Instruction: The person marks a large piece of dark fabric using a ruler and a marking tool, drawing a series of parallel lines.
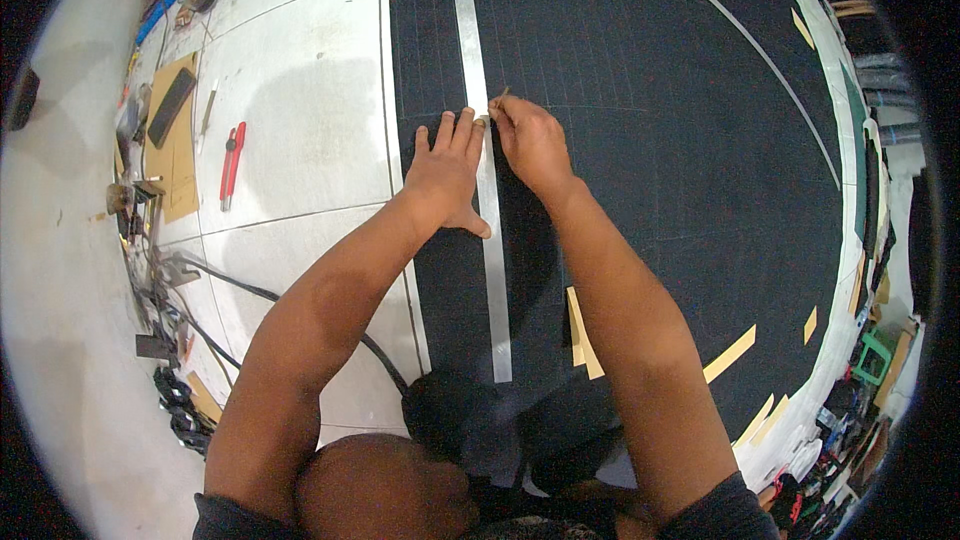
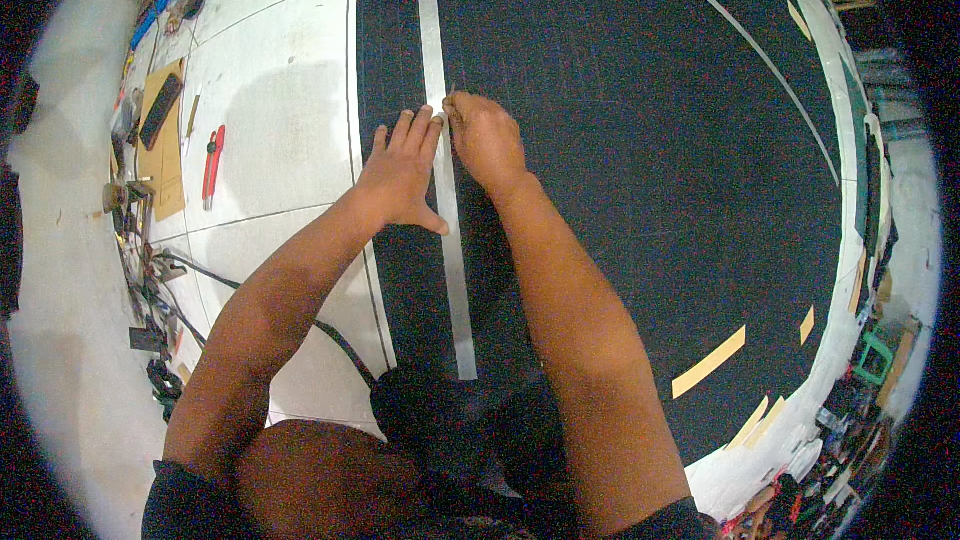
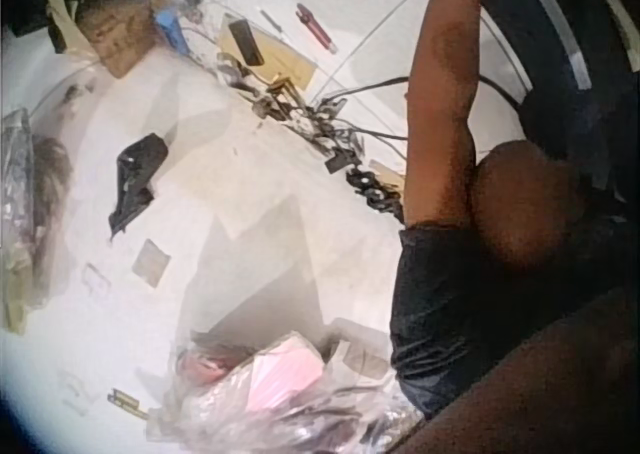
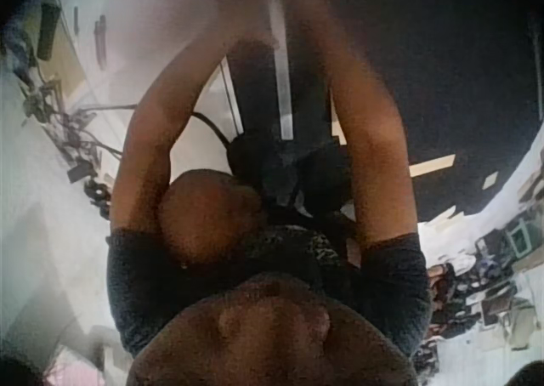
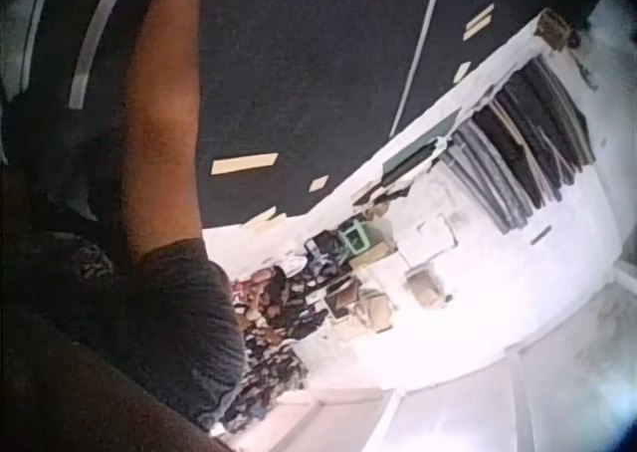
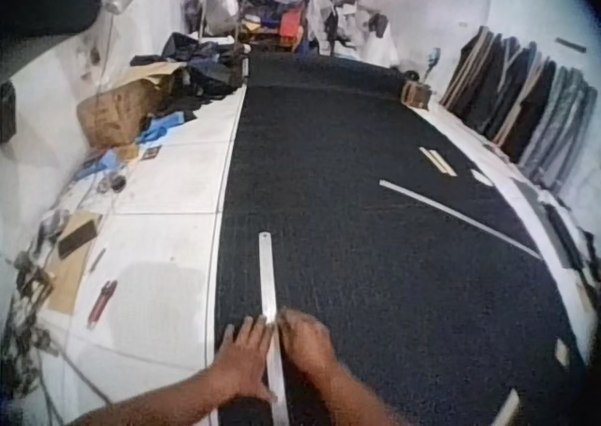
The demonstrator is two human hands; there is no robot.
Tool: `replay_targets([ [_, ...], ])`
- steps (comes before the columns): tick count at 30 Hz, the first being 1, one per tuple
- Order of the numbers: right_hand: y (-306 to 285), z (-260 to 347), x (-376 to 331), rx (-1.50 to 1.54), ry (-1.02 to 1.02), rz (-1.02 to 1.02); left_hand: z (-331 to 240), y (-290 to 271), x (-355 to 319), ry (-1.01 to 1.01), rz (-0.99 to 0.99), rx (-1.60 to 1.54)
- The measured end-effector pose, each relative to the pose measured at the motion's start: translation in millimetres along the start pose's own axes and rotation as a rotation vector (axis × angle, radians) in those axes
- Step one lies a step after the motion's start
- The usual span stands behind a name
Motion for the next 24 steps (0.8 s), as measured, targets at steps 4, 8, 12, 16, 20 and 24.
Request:
replay_targets([
  [4,0.2,-2.8,6.0,0.029,0.071,0.018,1.5,-0.1,0.9,-0.004,0.004,0.002],
  [8,-2.8,2.4,-7.6,-0.080,0.029,0.058,0.4,-1.2,0.2,-0.004,-0.001,-0.003],
  [12,-8.3,19.3,-70.1,-0.075,-0.091,0.164,2.0,0.6,-2.0,-0.020,0.007,0.033],
  [16,-26.6,28.0,-182.1,-0.057,-0.137,0.280,-2.6,-0.2,3.2,-0.028,0.031,-0.011],
  [20,-45.7,50.0,-240.6,0.090,0.005,0.384,5.6,2.9,-1.0,-0.038,0.040,-0.017],
  [24,-102.2,53.0,-232.8,0.186,0.209,0.063,6.9,0.2,-3.4,-0.010,0.030,-0.026],
])
Point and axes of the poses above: each hand's wrist, its own x-axis towards the middle knuckle, its own y-axis out of the palm, z = x × y, the point moved 7 cm from there along x, towards the middle knuckle, and after that the axes turned 4 degrees about y, right-handed, at the moved point
